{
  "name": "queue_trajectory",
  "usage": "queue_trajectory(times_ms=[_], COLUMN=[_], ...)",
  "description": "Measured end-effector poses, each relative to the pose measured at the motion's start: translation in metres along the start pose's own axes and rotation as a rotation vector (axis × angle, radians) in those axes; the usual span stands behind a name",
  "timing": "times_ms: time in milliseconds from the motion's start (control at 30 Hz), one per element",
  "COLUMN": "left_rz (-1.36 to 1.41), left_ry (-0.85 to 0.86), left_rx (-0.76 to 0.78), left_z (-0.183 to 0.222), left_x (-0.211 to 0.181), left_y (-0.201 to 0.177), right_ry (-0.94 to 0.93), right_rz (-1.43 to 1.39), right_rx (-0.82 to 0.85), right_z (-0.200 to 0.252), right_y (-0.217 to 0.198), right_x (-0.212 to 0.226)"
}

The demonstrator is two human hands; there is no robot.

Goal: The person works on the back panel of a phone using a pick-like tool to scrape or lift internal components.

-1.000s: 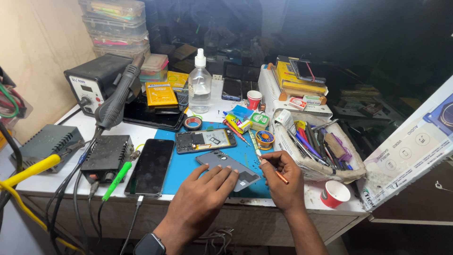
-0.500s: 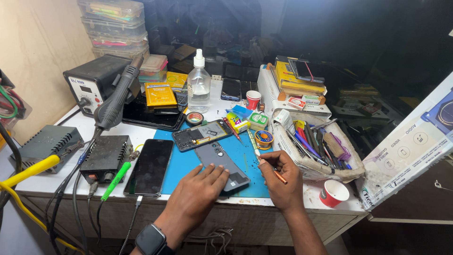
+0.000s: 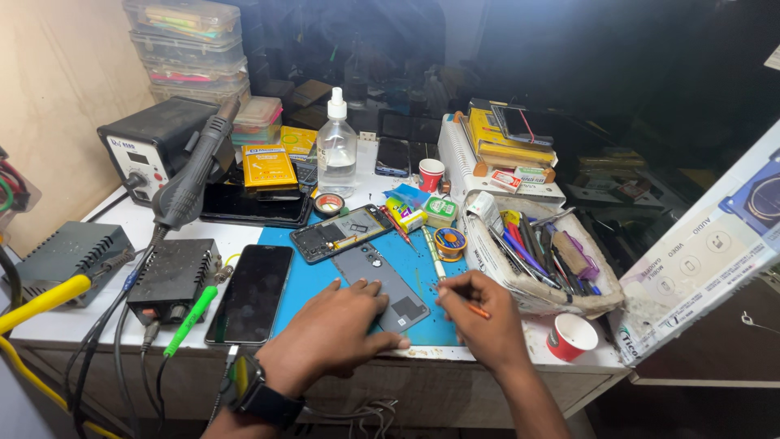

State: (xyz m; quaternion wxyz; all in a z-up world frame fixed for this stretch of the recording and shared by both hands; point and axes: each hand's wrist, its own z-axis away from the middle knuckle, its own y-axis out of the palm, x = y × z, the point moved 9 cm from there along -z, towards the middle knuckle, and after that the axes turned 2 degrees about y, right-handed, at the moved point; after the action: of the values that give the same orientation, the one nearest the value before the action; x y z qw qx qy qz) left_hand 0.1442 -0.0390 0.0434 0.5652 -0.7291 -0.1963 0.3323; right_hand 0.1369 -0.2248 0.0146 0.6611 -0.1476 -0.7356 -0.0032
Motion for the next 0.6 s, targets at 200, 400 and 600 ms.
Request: queue_trajectory(times_ms=[200,400,600], left_rz=[0.439,0.262,0.278], left_ry=[-0.125,-0.018,-0.049], left_rx=[-0.367,-0.413,-0.377], left_z=[-0.014,-0.026,-0.028], left_x=[0.005,0.007,0.012], left_y=[-0.017,0.013,0.016], right_ry=[0.1,-0.076,-0.053], right_rz=[0.076,0.15,0.219], right_rx=[-0.001,-0.028,-0.093], right_z=[0.017,0.024,0.028], right_y=[-0.015,-0.014,-0.013], right_x=[-0.02,-0.015,-0.009])
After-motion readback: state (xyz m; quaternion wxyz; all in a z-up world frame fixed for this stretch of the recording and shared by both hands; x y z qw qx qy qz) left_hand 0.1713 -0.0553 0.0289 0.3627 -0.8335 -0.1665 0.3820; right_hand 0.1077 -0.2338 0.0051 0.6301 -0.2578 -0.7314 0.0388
